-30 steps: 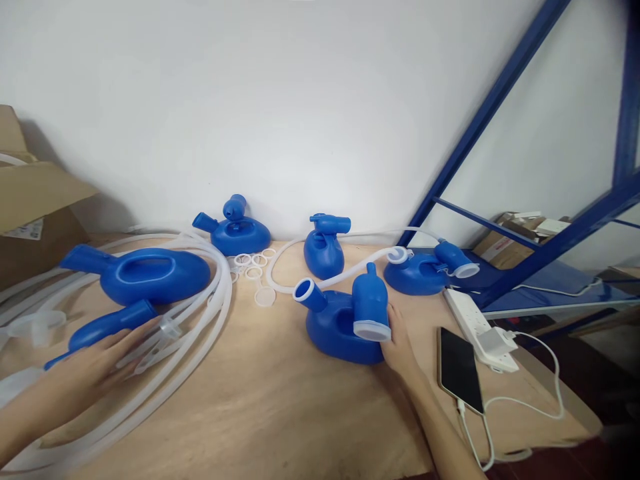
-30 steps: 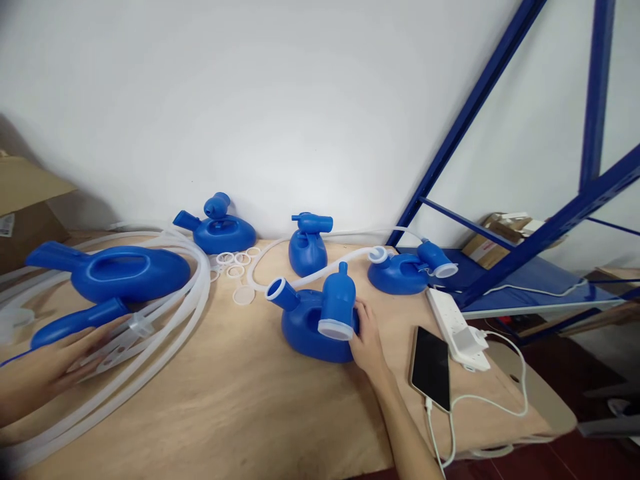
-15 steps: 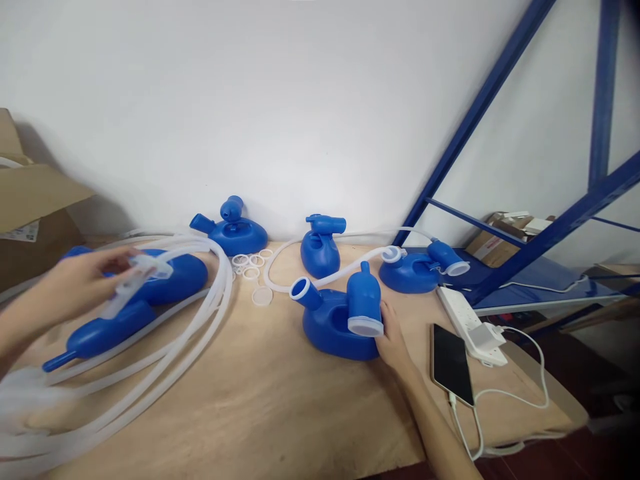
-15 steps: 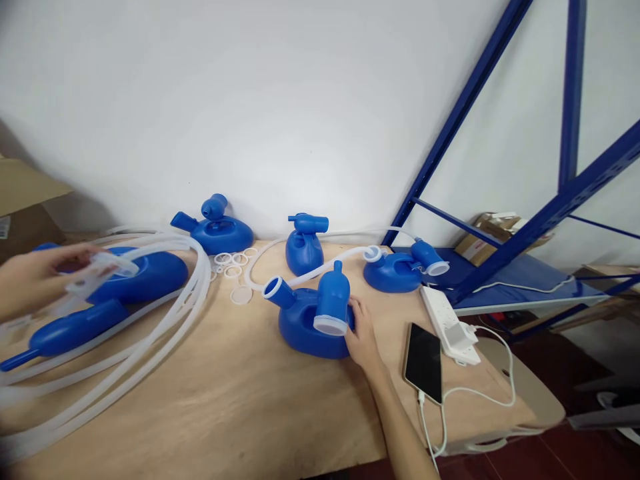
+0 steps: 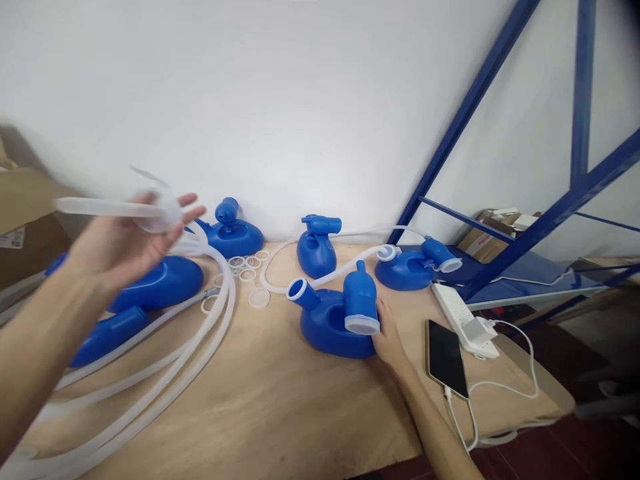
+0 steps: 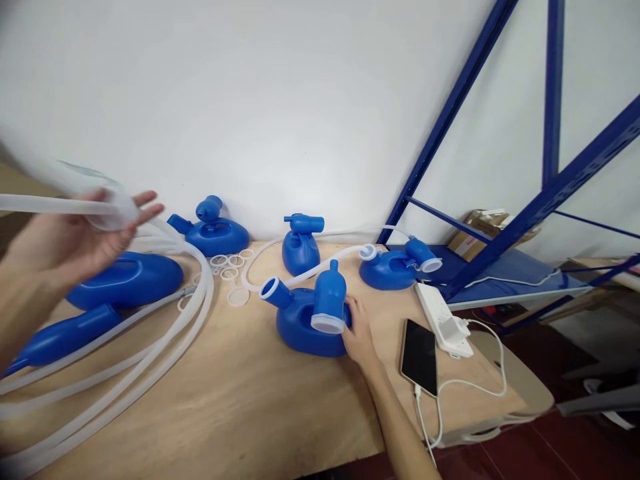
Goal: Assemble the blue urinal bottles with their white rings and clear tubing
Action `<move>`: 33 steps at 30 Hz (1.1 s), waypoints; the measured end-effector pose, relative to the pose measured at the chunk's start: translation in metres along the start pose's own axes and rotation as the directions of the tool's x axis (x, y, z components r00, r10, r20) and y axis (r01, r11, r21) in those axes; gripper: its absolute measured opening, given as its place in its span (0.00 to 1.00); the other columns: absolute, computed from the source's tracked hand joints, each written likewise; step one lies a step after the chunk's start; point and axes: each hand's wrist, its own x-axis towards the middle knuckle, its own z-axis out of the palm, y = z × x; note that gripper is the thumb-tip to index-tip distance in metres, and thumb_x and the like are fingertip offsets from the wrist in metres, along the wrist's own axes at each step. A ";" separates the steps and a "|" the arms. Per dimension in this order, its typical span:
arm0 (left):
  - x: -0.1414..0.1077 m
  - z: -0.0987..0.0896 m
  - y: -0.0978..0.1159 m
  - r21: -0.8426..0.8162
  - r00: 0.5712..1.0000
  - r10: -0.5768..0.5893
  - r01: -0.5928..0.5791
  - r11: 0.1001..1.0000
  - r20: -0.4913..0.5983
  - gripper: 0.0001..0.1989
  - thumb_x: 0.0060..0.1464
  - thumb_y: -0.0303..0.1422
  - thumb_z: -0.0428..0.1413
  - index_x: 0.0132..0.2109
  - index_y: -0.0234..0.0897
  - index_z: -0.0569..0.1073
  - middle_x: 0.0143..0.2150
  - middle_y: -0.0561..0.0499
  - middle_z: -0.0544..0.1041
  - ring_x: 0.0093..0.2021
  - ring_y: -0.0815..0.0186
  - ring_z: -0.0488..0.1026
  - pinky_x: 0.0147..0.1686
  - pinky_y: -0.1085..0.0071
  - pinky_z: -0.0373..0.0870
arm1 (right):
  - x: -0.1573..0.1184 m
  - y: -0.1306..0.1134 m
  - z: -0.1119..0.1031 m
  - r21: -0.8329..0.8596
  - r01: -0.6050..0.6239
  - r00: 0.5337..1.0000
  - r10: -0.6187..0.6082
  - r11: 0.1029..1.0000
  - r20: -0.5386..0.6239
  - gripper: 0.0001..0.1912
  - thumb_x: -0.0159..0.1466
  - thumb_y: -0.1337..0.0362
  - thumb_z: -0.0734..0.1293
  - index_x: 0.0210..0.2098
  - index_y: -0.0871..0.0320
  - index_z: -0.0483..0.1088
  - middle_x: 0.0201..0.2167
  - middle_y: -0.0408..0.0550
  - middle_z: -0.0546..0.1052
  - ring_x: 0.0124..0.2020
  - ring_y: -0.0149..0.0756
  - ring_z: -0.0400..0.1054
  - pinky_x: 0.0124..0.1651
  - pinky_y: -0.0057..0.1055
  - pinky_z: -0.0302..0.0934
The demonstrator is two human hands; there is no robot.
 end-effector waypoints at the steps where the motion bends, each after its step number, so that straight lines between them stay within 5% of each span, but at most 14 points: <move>1: -0.003 0.015 -0.010 -0.060 0.999 0.012 -0.010 0.998 0.038 0.25 0.69 0.41 0.50 0.66 0.34 0.64 0.64 0.43 0.75 0.62 0.53 0.76 0.51 0.55 0.81 | 0.000 0.000 0.000 -0.001 0.003 1.000 -0.003 1.000 0.000 0.19 0.67 0.56 0.62 0.55 0.54 0.72 0.53 0.55 0.77 0.54 0.51 0.73 0.57 0.50 0.69; 5: -0.012 0.071 -0.063 -0.071 0.957 0.062 -0.043 0.997 0.282 0.25 0.65 0.47 0.56 0.61 0.36 0.68 0.56 0.38 0.80 0.52 0.49 0.82 0.48 0.53 0.83 | 0.000 -0.001 0.000 0.004 0.019 1.000 -0.019 1.000 -0.002 0.20 0.66 0.56 0.62 0.55 0.54 0.72 0.54 0.56 0.77 0.55 0.53 0.72 0.58 0.50 0.69; 7: -0.013 0.093 -0.091 0.088 0.924 0.165 -0.207 0.974 0.346 0.23 0.68 0.47 0.52 0.59 0.36 0.72 0.54 0.39 0.82 0.54 0.50 0.81 0.54 0.51 0.80 | 0.000 -0.001 0.000 0.008 0.012 1.000 -0.012 1.000 -0.003 0.19 0.67 0.57 0.62 0.54 0.54 0.72 0.53 0.56 0.77 0.55 0.53 0.72 0.58 0.50 0.69; 10: -0.009 0.117 -0.127 0.322 0.834 0.462 -0.546 0.774 0.303 0.17 0.70 0.38 0.48 0.57 0.37 0.74 0.56 0.40 0.80 0.59 0.53 0.77 0.63 0.50 0.73 | 0.000 -0.002 0.001 0.008 -0.004 1.000 0.004 1.000 -0.005 0.19 0.67 0.57 0.62 0.54 0.54 0.72 0.53 0.56 0.77 0.55 0.53 0.72 0.59 0.51 0.69; 13: -0.004 0.129 -0.152 0.440 0.751 0.628 -0.643 0.627 0.204 0.18 0.70 0.32 0.44 0.58 0.38 0.74 0.58 0.40 0.78 0.61 0.56 0.75 0.65 0.52 0.71 | -0.001 -0.001 0.001 0.007 -0.013 1.000 0.013 1.000 -0.010 0.19 0.66 0.57 0.62 0.54 0.54 0.72 0.53 0.56 0.77 0.55 0.53 0.72 0.59 0.52 0.69; 18: 0.002 0.124 -0.169 0.497 0.697 0.680 -0.683 0.535 0.227 0.20 0.70 0.28 0.42 0.60 0.40 0.73 0.60 0.41 0.77 0.63 0.57 0.73 0.67 0.51 0.69 | -0.002 0.000 0.002 -0.004 -0.011 1.000 0.010 1.000 -0.013 0.20 0.66 0.59 0.63 0.56 0.53 0.71 0.54 0.55 0.76 0.55 0.52 0.71 0.59 0.52 0.68; 26: -0.042 0.145 -0.192 0.301 0.682 0.577 -0.724 0.621 0.449 0.31 0.69 0.39 0.51 0.75 0.41 0.58 0.73 0.37 0.67 0.73 0.48 0.64 0.70 0.45 0.65 | -0.003 -0.007 0.009 -0.007 0.024 0.999 -0.024 1.000 -0.022 0.20 0.67 0.60 0.61 0.57 0.54 0.70 0.54 0.55 0.75 0.55 0.52 0.71 0.58 0.51 0.68; 30: -0.058 0.162 -0.202 0.402 0.740 0.599 -0.670 0.624 0.305 0.34 0.67 0.38 0.56 0.76 0.43 0.56 0.70 0.39 0.72 0.70 0.50 0.69 0.67 0.49 0.71 | -0.003 -0.011 0.011 -0.016 0.058 0.998 -0.058 0.998 -0.020 0.19 0.67 0.59 0.61 0.56 0.55 0.69 0.52 0.56 0.74 0.52 0.52 0.71 0.55 0.51 0.68; 33: -0.060 0.168 -0.203 0.438 0.729 0.634 -0.673 0.596 0.257 0.34 0.67 0.35 0.55 0.76 0.44 0.57 0.69 0.40 0.73 0.69 0.51 0.70 0.66 0.50 0.73 | -0.004 -0.014 0.010 -0.033 0.048 0.999 -0.048 0.998 0.010 0.18 0.67 0.57 0.61 0.54 0.54 0.69 0.47 0.54 0.73 0.48 0.52 0.70 0.51 0.50 0.67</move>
